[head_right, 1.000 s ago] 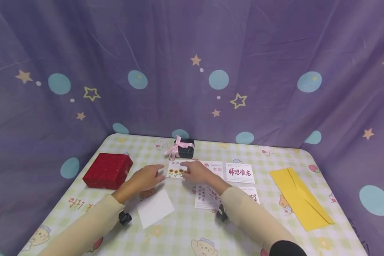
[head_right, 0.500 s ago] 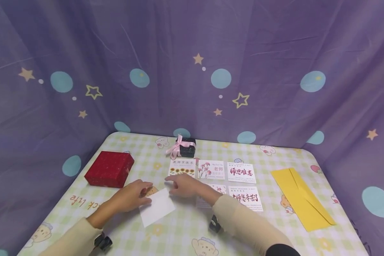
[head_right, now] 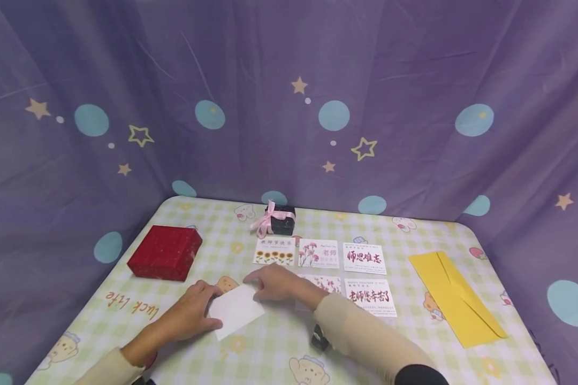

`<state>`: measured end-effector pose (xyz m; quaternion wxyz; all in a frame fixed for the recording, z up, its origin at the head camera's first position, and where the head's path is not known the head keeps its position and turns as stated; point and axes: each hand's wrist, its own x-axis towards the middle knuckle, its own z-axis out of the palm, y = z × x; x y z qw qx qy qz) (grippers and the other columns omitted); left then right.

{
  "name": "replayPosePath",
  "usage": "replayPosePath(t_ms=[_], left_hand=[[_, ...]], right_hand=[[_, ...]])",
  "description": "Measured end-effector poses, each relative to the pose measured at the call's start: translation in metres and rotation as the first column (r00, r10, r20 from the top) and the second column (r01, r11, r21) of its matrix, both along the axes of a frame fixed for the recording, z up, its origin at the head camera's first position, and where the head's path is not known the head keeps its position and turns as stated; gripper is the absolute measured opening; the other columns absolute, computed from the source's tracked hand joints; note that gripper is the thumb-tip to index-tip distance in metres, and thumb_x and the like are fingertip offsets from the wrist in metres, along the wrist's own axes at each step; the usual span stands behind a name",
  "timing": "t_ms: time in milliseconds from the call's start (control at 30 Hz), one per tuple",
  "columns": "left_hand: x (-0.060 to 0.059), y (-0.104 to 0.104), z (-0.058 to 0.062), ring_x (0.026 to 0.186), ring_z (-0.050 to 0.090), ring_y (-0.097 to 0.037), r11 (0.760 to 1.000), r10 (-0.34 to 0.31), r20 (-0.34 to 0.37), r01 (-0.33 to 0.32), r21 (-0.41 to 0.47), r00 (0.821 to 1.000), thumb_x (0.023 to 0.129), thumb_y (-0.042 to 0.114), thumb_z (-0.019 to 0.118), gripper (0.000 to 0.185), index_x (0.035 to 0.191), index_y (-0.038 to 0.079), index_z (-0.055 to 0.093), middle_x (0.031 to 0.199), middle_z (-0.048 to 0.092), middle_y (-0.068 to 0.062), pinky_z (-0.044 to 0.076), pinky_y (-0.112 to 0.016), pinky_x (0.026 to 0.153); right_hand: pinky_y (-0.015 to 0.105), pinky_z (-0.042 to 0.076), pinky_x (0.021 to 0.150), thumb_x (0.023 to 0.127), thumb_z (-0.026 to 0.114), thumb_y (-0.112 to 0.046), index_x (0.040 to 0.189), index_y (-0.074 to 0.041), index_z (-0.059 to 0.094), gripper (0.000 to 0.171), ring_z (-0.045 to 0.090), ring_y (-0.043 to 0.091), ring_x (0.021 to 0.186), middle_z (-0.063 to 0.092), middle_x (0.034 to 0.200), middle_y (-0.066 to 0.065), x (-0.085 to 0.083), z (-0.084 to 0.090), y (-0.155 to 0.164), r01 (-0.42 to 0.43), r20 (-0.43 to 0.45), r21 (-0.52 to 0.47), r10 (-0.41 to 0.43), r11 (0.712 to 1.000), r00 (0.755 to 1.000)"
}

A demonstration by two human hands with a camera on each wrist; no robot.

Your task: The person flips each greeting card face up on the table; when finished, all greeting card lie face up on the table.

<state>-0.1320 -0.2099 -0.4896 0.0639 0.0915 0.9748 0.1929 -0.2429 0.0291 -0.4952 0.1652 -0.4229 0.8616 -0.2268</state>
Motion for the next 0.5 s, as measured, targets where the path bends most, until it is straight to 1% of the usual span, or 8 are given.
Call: replayPosePath(t_ms=[167,433,500], left_hand=[[0.0,0.0017,0.0007,0.107,0.056,-0.021,1.0,0.025,0.0,-0.025,0.014,1.0,0.068,0.034,0.094,0.062,0.119,0.012,0.065,0.114,0.059,-0.004,0.05,-0.046,0.096],[-0.0006,0.0041,0.0039,0.102,0.053,-0.019,1.0,0.028,0.012,-0.028,0.015,1.0,0.067,0.032,0.095,0.053,0.107,0.013,0.065,0.108,0.057,-0.002,0.049,-0.043,0.093],[-0.0004,0.0048,0.0044,0.102,0.053,-0.019,0.999,0.031,0.022,-0.032,0.013,0.999,0.067,0.032,0.094,0.053,0.106,0.013,0.065,0.109,0.057,-0.002,0.049,-0.043,0.093]], right_hand=[[0.017,0.04,0.06,0.086,0.081,-0.021,0.13,-0.024,0.07,0.045,0.049,0.0,0.058,0.058,0.065,-0.013,-0.0009,-0.0013,-0.0013,0.025,0.019,-0.002,-0.025,1.0,0.999],[0.017,0.042,0.062,0.084,0.083,-0.02,0.122,-0.023,0.071,0.041,0.052,-0.001,0.061,0.06,0.068,-0.014,-0.0029,-0.0015,-0.0029,0.052,0.061,-0.018,-0.05,0.999,0.997],[0.018,0.042,0.063,0.083,0.083,-0.019,0.121,-0.022,0.07,0.04,0.053,0.0,0.062,0.061,0.069,-0.014,-0.0026,0.0001,-0.0035,0.057,0.075,-0.016,-0.056,0.998,0.996]])
